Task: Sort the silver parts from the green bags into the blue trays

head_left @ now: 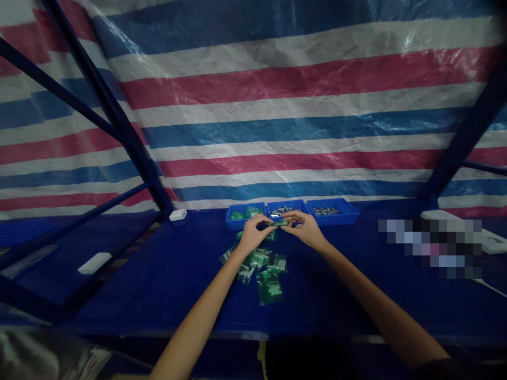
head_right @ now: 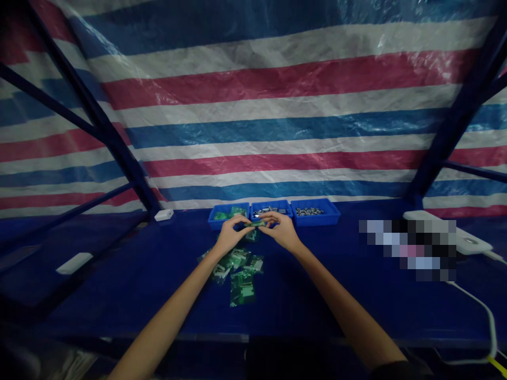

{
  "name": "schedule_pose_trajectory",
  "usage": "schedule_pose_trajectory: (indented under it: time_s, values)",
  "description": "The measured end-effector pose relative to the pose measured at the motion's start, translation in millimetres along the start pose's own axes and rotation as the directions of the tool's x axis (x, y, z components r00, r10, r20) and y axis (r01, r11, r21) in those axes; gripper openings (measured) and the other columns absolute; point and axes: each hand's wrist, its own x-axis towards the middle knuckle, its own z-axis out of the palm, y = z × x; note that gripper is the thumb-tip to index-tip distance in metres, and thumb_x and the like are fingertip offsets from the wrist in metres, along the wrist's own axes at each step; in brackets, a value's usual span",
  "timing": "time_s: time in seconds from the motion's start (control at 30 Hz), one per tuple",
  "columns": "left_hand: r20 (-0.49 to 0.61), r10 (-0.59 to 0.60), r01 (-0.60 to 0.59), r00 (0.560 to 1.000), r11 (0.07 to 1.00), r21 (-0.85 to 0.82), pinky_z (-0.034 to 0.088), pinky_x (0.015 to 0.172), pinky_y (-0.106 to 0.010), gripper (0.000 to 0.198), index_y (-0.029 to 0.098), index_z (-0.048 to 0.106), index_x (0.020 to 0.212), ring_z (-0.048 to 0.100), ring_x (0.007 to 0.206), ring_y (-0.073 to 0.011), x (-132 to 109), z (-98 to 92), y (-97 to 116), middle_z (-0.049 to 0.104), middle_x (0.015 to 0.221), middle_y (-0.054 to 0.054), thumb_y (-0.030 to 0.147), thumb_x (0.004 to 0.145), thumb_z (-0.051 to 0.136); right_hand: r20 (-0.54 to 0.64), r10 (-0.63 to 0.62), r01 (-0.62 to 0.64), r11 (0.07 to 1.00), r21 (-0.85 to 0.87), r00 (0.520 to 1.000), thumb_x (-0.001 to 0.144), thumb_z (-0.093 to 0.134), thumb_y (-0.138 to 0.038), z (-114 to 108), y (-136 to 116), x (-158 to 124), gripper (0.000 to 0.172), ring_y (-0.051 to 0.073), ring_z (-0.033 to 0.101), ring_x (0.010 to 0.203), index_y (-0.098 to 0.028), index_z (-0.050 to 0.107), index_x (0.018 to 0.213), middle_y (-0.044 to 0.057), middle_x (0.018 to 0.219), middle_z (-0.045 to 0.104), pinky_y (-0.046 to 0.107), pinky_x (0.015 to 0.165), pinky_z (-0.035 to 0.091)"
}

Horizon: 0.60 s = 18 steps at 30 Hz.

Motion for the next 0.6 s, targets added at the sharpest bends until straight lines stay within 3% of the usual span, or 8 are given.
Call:
schedule_pose_trajectory:
  time_s: [0.1,0.23,0.33,0.47,0.53,0.6]
  values:
    - [-0.038,0.032,-0.032,0.999,0.999,0.007,0.046,0.077,-0.031,0.011,0.019,0.065,0.080,0.059,0.083,-0.0179,1,-1.3,3,0.063,0.083,-0.005,0.030,0.076,0.064,-0.029,-0.079,0.077,0.995,-0.071,0.996,0.070,0.063,-0.026,-1,-6,-1,0.011,0.017,0.062,0.073,-0.018,0.069,0.074,0.007,0.086,0.069,0.022,0.048,0.041]
    - [-0.053,0.020,-0.017,0.998,0.998,0.052,0.046,0.083,-0.033,0.016,0.022,0.067,0.088,0.056,0.097,-0.0198,0,-1.2,6,0.058,0.099,-0.006,0.022,0.072,0.065,-0.046,-0.195,0.186,0.970,-0.156,0.980,0.073,0.057,-0.020,-3,-8,-3,0.014,0.019,0.062,0.085,-0.021,0.068,0.064,0.006,0.097,0.068,0.024,0.052,0.044]
    - [-0.064,0.022,-0.019,0.998,0.999,0.050,0.044,0.088,-0.036,0.015,0.022,0.068,0.083,0.055,0.101,-0.0209,0,0.8,8,0.057,0.103,-0.007,0.027,0.069,0.069,-0.089,-0.158,0.143,0.977,-0.156,0.983,0.073,0.062,-0.027,-2,-6,-3,0.012,0.018,0.063,0.077,-0.021,0.070,0.080,0.006,0.089,0.070,0.024,0.050,0.044]
    - [-0.129,-0.028,0.030,0.991,1.000,0.008,0.045,0.084,-0.032,0.020,0.019,0.063,0.068,0.058,0.091,-0.0188,3,0.4,5,0.060,0.092,-0.006,0.037,0.077,0.062,-0.123,-0.041,0.025,0.992,-0.126,0.992,0.073,0.064,-0.039,2,-7,-4,0.040,0.013,0.058,0.053,-0.019,0.062,0.108,0.003,0.072,0.070,0.021,0.043,0.040]
    - [-0.217,-0.081,0.088,0.973,0.996,0.021,0.046,0.080,-0.031,0.024,0.018,0.063,0.068,0.058,0.086,-0.0180,5,-4.7,-1,0.060,0.086,-0.005,0.038,0.080,0.057,-0.111,-0.030,0.016,0.992,-0.126,0.993,0.076,0.060,-0.040,3,-9,-5,0.041,0.013,0.058,0.053,-0.019,0.060,0.111,0.002,0.071,0.070,0.021,0.042,0.039]
    - [-0.357,-0.154,0.196,0.921,0.977,0.083,0.045,0.079,-0.031,0.024,0.018,0.063,0.072,0.058,0.084,-0.0183,7,-14.0,-10,0.060,0.084,-0.006,0.037,0.082,0.053,-0.105,-0.035,0.020,0.991,-0.135,0.994,0.078,0.057,-0.040,3,-10,-5,0.038,0.014,0.060,0.056,-0.019,0.060,0.110,0.002,0.071,0.071,0.021,0.043,0.039]
